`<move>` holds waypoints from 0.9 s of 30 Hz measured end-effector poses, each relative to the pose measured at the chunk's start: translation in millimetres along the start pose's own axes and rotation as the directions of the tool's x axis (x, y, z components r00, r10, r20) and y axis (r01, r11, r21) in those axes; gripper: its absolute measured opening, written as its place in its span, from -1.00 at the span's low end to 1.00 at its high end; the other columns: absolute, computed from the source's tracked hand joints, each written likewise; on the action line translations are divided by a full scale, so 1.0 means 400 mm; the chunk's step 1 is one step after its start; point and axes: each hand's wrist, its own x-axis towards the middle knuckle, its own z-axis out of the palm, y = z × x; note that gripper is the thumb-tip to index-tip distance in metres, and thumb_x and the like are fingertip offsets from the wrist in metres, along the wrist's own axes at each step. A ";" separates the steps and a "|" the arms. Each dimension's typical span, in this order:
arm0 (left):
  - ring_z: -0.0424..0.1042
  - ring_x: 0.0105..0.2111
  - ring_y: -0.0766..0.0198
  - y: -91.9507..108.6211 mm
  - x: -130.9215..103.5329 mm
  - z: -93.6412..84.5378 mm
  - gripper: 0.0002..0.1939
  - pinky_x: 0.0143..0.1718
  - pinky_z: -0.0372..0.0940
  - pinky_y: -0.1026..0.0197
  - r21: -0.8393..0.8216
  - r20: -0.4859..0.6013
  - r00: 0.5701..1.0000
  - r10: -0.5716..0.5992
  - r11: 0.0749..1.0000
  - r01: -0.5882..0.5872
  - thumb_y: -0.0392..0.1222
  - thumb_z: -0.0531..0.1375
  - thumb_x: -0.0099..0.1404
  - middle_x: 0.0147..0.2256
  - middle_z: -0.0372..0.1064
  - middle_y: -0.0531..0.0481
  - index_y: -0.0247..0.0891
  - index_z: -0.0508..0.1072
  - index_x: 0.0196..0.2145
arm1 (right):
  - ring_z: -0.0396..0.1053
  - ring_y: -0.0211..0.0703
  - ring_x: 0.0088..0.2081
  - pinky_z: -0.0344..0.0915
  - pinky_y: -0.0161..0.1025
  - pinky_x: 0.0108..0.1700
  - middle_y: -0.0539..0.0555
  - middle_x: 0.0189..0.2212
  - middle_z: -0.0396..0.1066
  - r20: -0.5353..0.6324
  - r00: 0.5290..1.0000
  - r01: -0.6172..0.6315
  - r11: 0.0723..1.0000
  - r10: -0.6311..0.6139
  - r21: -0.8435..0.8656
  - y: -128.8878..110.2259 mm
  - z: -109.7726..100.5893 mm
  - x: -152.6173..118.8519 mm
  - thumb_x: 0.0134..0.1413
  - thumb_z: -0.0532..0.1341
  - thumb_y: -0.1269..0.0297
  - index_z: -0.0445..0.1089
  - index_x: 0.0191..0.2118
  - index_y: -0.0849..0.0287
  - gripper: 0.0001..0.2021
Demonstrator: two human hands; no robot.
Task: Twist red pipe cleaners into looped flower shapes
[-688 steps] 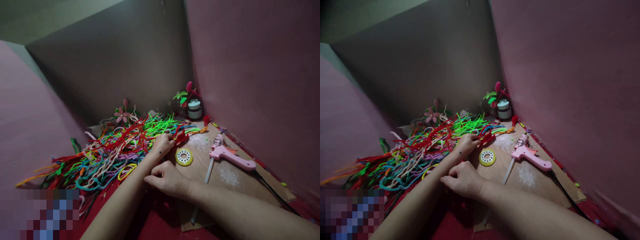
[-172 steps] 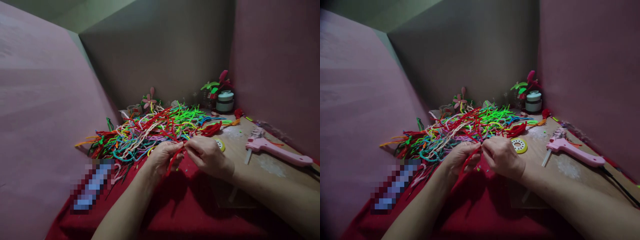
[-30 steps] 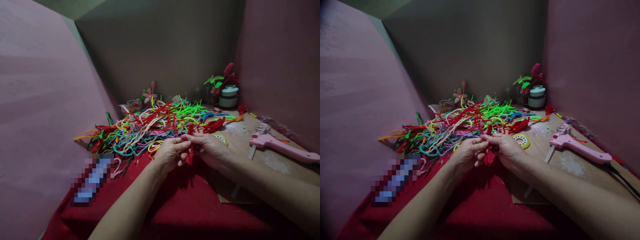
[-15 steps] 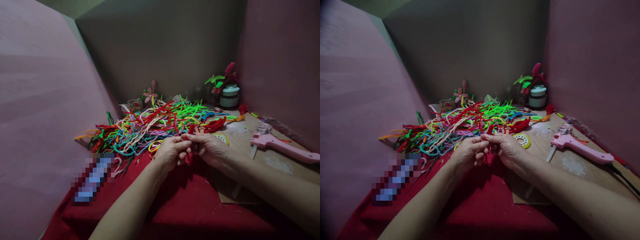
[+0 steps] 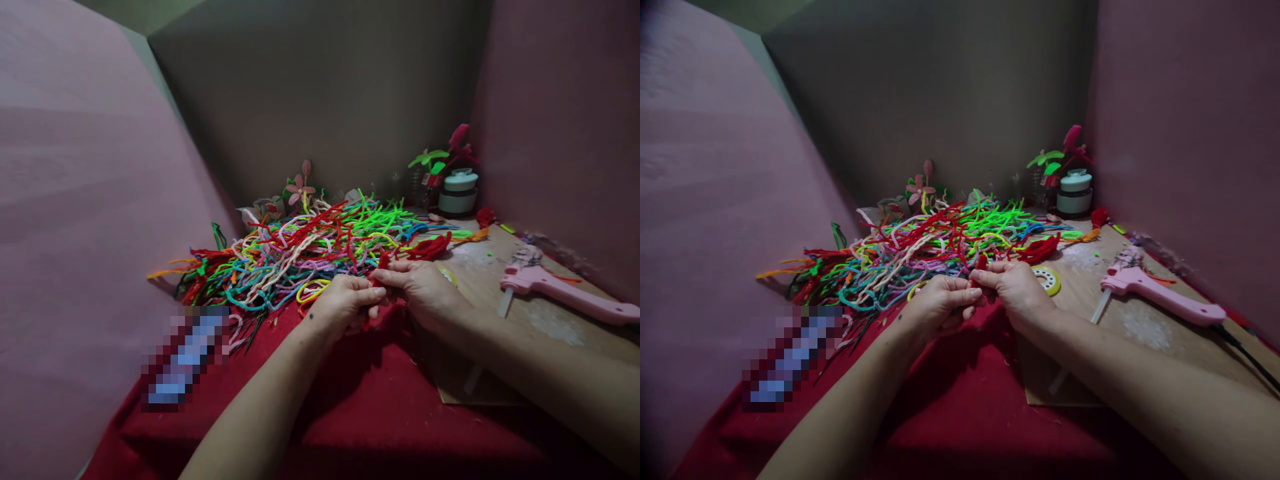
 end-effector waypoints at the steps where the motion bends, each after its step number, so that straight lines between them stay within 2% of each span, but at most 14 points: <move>1: -0.08 -0.87 0.55 0.003 -0.002 0.001 -0.77 -0.85 -0.21 0.39 0.023 0.002 1.000 0.000 1.000 0.000 -0.09 0.20 0.04 -0.71 0.21 0.14 -0.35 0.36 -0.51 | 0.22 -0.34 -0.67 0.09 -0.35 -0.60 -0.04 -0.71 0.29 -0.009 1.000 0.009 1.000 -0.009 -0.012 0.001 -0.001 0.000 -0.36 0.37 0.22 0.32 -0.60 0.26 -0.74; 6: 0.02 -0.86 0.53 0.024 -0.020 0.007 -0.75 -0.85 -0.14 0.42 0.212 0.023 1.000 0.004 0.977 -0.008 -0.07 0.16 0.09 -0.71 0.25 0.12 -0.35 0.36 -0.50 | 0.16 -0.38 -0.69 0.01 -0.37 -0.63 -0.04 -0.71 0.28 -0.014 0.999 0.030 1.000 -0.030 -0.008 -0.009 -0.010 0.008 -0.35 0.37 0.23 0.31 -0.61 0.26 -0.75; 9: 0.07 -0.84 0.51 0.034 -0.031 0.004 -0.76 -0.83 -0.10 0.44 0.230 0.077 0.997 0.028 0.972 -0.045 -0.09 0.12 0.14 -0.71 0.25 0.12 -0.35 0.36 -0.33 | 0.10 -0.41 -0.72 -0.04 -0.38 -0.65 -0.08 -0.76 0.23 -0.078 0.997 0.029 0.998 -0.026 0.048 -0.028 -0.017 0.017 -0.35 0.36 0.28 0.25 -0.65 0.24 -0.74; 10: 0.08 -0.83 0.51 0.038 -0.034 0.003 -0.72 -0.82 -0.08 0.45 0.220 0.093 0.994 0.051 0.973 -0.070 -0.11 0.13 0.14 -0.70 0.24 0.14 -0.33 0.34 -0.22 | 0.09 -0.42 -0.72 -0.05 -0.38 -0.66 -0.09 -0.77 0.21 -0.098 0.995 0.024 0.998 -0.018 0.063 -0.033 -0.020 0.020 -0.34 0.36 0.30 0.24 -0.65 0.24 -0.75; 13: 0.14 -0.78 0.50 0.048 -0.045 -0.002 -0.42 -0.76 0.02 0.45 0.202 0.136 0.982 0.130 0.967 -0.156 -0.19 0.17 0.11 -0.64 0.26 0.16 -0.25 0.10 0.08 | 0.09 -0.41 -0.71 -0.04 -0.39 -0.65 -0.09 -0.75 0.21 -0.126 0.992 0.006 0.996 0.005 0.087 -0.045 -0.031 0.032 -0.29 0.33 0.34 0.29 -0.59 0.26 -0.82; 15: 0.21 -0.72 0.47 0.055 -0.052 -0.005 -0.29 -0.72 0.07 0.44 0.207 0.196 0.963 0.186 0.952 -0.226 -0.24 0.19 0.08 -0.57 0.29 0.13 -0.19 -0.02 0.15 | 0.10 -0.41 -0.69 -0.03 -0.39 -0.65 -0.08 -0.72 0.21 -0.150 0.989 0.020 0.993 -0.003 0.112 -0.050 -0.038 0.039 -0.27 0.31 0.37 0.31 -0.57 0.27 -0.86; 17: 0.26 -0.65 0.45 0.058 -0.055 -0.008 -0.26 -0.66 0.11 0.42 0.242 0.223 0.939 0.262 0.918 -0.314 -0.28 0.19 0.08 -0.48 0.32 0.08 -0.11 -0.03 0.17 | 0.10 -0.41 -0.67 -0.01 -0.39 -0.64 -0.08 -0.69 0.21 -0.172 0.985 0.032 0.988 -0.006 0.148 -0.056 -0.043 0.044 -0.24 0.28 0.41 0.31 -0.58 0.27 -0.88; 19: 0.28 -0.54 0.43 0.056 -0.052 -0.013 -0.36 -0.55 0.18 0.39 0.358 0.172 0.908 0.383 0.834 -0.420 -0.31 0.18 0.09 -0.40 0.32 0.04 -0.09 0.11 0.12 | 0.09 -0.42 -0.67 -0.01 -0.39 -0.64 -0.06 -0.69 0.20 -0.165 0.986 -0.001 0.984 0.031 0.177 -0.060 -0.045 0.047 -0.19 0.25 0.44 0.32 -0.57 0.28 -0.92; 21: 0.29 -0.42 0.39 0.048 -0.042 -0.015 -0.55 -0.39 0.22 0.34 0.539 0.113 0.842 0.528 0.679 -0.498 -0.32 0.14 0.13 -0.35 0.31 0.01 -0.12 0.31 0.00 | 0.08 -0.42 -0.66 0.00 -0.39 -0.64 -0.05 -0.68 0.21 -0.134 0.987 -0.062 0.978 0.090 0.202 -0.061 -0.043 0.046 -0.17 0.23 0.46 0.34 -0.55 0.28 -0.95; 23: 0.29 -0.35 0.36 0.034 -0.027 -0.016 -0.71 -0.28 0.21 0.31 0.685 0.133 0.773 0.621 0.506 -0.524 -0.31 0.11 0.17 -0.34 0.30 -0.01 -0.13 0.44 -0.14 | 0.08 -0.41 -0.66 -0.01 -0.39 -0.64 -0.05 -0.69 0.21 -0.096 0.988 -0.101 0.970 0.124 0.220 -0.056 -0.041 0.045 -0.18 0.23 0.47 0.34 -0.55 0.27 -0.95; 25: 0.30 -0.36 0.35 0.017 -0.014 -0.016 -0.78 -0.29 0.21 0.31 0.755 0.174 0.728 0.663 0.385 -0.531 -0.27 0.09 0.20 -0.35 0.29 -0.02 -0.13 0.50 -0.25 | 0.09 -0.40 -0.66 0.00 -0.38 -0.63 -0.05 -0.69 0.22 -0.045 0.990 -0.120 0.966 0.133 0.230 -0.047 -0.040 0.044 -0.21 0.25 0.47 0.32 -0.57 0.26 -0.93; 27: 0.30 -0.38 0.36 0.004 -0.004 -0.017 -0.80 -0.33 0.21 0.32 0.776 0.185 0.692 0.698 0.328 -0.539 -0.23 0.09 0.21 -0.37 0.28 -0.02 -0.14 0.51 -0.30 | 0.10 -0.39 -0.66 0.02 -0.38 -0.62 -0.06 -0.69 0.22 0.014 0.991 -0.132 0.961 0.132 0.241 -0.040 -0.039 0.043 -0.22 0.25 0.47 0.32 -0.56 0.25 -0.93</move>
